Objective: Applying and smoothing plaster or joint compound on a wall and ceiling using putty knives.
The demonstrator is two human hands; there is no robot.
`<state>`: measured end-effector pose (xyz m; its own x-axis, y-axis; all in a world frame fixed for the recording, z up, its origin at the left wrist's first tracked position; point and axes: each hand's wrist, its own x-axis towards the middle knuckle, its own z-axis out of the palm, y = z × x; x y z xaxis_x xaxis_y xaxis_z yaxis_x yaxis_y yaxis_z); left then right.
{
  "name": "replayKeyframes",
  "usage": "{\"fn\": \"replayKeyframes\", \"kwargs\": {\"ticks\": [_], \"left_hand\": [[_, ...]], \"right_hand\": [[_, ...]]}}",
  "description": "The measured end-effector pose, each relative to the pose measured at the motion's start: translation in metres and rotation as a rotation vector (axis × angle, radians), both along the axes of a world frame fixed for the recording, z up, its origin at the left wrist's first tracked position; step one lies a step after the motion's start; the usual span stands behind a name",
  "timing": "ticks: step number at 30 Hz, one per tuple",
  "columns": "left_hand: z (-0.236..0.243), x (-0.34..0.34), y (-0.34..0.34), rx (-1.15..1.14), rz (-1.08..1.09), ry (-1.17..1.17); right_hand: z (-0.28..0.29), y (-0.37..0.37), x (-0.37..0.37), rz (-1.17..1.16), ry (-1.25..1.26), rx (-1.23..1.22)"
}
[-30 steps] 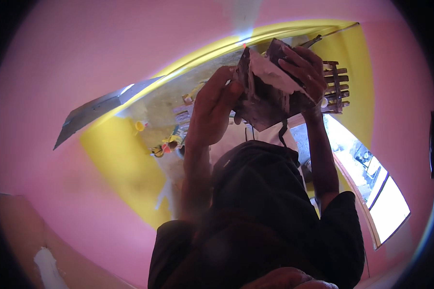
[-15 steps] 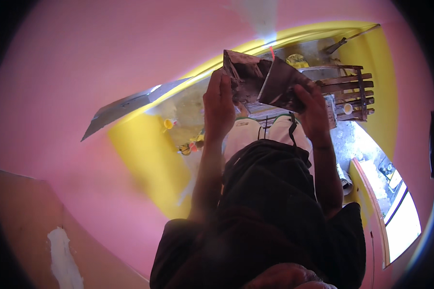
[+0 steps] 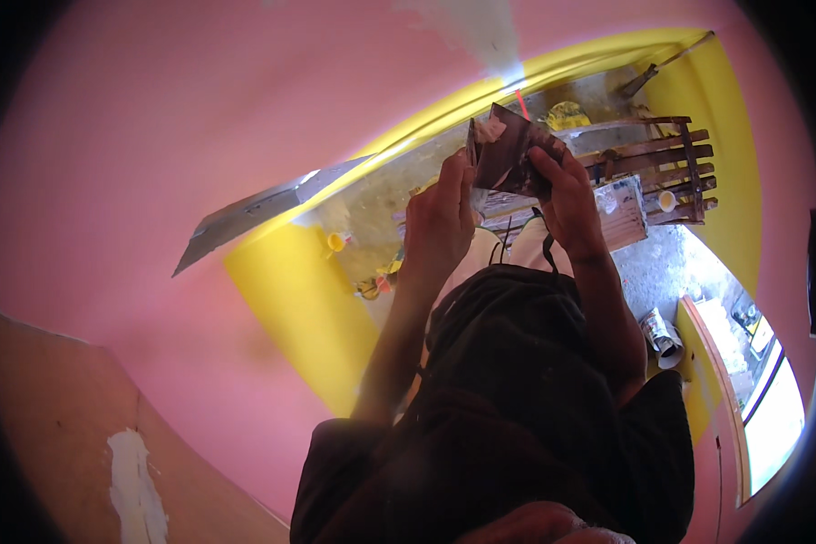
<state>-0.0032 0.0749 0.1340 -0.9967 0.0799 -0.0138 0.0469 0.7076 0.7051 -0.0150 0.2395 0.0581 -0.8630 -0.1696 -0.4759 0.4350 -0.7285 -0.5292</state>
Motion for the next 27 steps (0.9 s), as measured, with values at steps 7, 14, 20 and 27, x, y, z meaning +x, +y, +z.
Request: {"fn": "replayKeyframes", "kwargs": {"ticks": [7,14,20,27], "left_hand": [[0.008,0.004,-0.002,-0.204,-0.050,-0.035],[0.009,0.025,-0.019,-0.278,-0.115,-0.128],[0.008,0.014,-0.048,0.319,0.270,-0.434],[0.023,0.002,-0.043,0.689,0.321,-0.287]], "right_hand": [[-0.002,-0.004,-0.010,-0.019,0.005,-0.060],[0.002,0.005,-0.029,-0.010,0.333,0.511],[0.029,0.018,-0.026,-0.091,0.678,-0.003],[0.055,0.016,-0.016,0.213,1.168,0.734]]}}
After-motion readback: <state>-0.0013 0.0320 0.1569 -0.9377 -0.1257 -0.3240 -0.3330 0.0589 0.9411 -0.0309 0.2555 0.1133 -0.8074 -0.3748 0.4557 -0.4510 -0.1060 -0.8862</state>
